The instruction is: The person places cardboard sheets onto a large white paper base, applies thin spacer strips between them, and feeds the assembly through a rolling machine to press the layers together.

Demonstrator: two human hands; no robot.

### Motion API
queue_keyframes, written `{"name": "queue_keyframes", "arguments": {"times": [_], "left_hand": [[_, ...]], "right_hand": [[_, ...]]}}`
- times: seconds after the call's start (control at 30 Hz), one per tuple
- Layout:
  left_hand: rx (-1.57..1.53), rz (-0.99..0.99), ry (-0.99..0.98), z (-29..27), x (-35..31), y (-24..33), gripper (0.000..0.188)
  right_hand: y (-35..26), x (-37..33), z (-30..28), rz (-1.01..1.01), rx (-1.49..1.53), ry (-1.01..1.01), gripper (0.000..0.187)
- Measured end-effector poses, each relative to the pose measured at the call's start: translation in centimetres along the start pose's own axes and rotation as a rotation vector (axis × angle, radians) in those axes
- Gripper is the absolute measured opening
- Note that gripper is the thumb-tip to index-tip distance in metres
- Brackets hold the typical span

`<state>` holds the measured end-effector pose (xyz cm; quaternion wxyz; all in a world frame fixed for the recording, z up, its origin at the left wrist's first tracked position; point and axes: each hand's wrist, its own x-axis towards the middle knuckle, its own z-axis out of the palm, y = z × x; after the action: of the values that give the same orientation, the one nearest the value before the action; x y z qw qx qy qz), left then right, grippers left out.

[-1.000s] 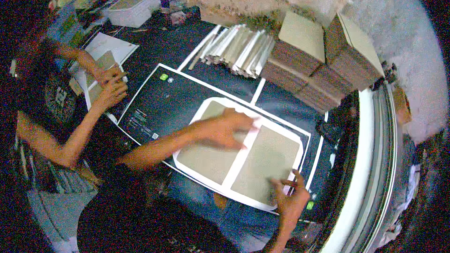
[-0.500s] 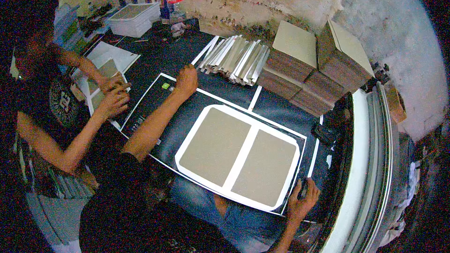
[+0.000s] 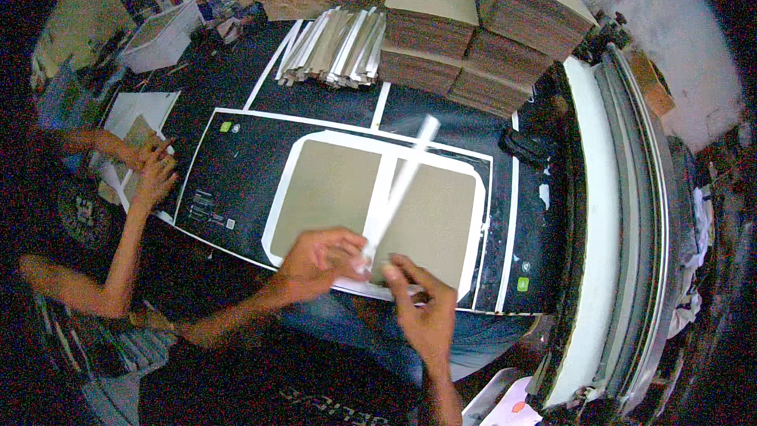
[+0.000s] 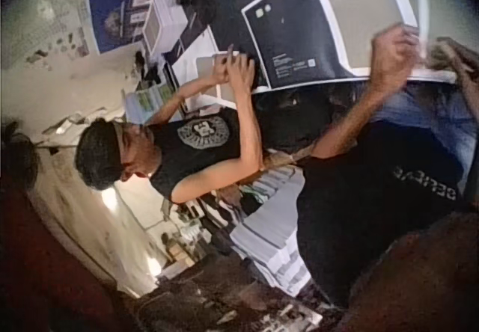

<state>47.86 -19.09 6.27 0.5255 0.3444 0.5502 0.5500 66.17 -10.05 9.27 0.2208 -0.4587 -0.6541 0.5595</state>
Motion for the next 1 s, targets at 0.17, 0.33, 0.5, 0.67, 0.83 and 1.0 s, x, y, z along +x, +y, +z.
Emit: {"name": "queue_keyframes", "arguments": {"times": [0.17, 0.33, 0.5, 0.67, 0.83, 1.0], "left_hand": [[0.091, -0.056, -0.226, 0.6, 0.0, -0.7, 0.024], [0.545, 0.128, -0.095, -4.3, 5.9, 1.4, 0.030], [1.035, 0.546, 0.042, -6.5, 10.2, -0.5, 0.042], [1.012, 0.489, -0.004, -6.9, 9.7, -1.9, 0.048], [1.275, 0.555, -0.042, -6.0, 9.3, -1.4, 0.066], [1.473, 0.502, -0.095, -5.9, 9.1, -1.6, 0.071]], "right_hand": [[2.5, 0.4, 0.2, 0.042, 0.107, 0.065, 0.026], [2.1, 1.5, -0.4, 0.157, 0.202, 0.045, 0.024], [2.0, 2.8, 1.6, 0.216, 0.054, -0.156, 0.022], [2.6, 3.7, 2.9, 0.242, 0.053, -0.214, 0.021], [2.6, 4.5, 3.3, 0.258, 0.011, -0.220, 0.021], [2.9, 4.7, 3.4, 0.271, 0.067, -0.231, 0.021]]}}
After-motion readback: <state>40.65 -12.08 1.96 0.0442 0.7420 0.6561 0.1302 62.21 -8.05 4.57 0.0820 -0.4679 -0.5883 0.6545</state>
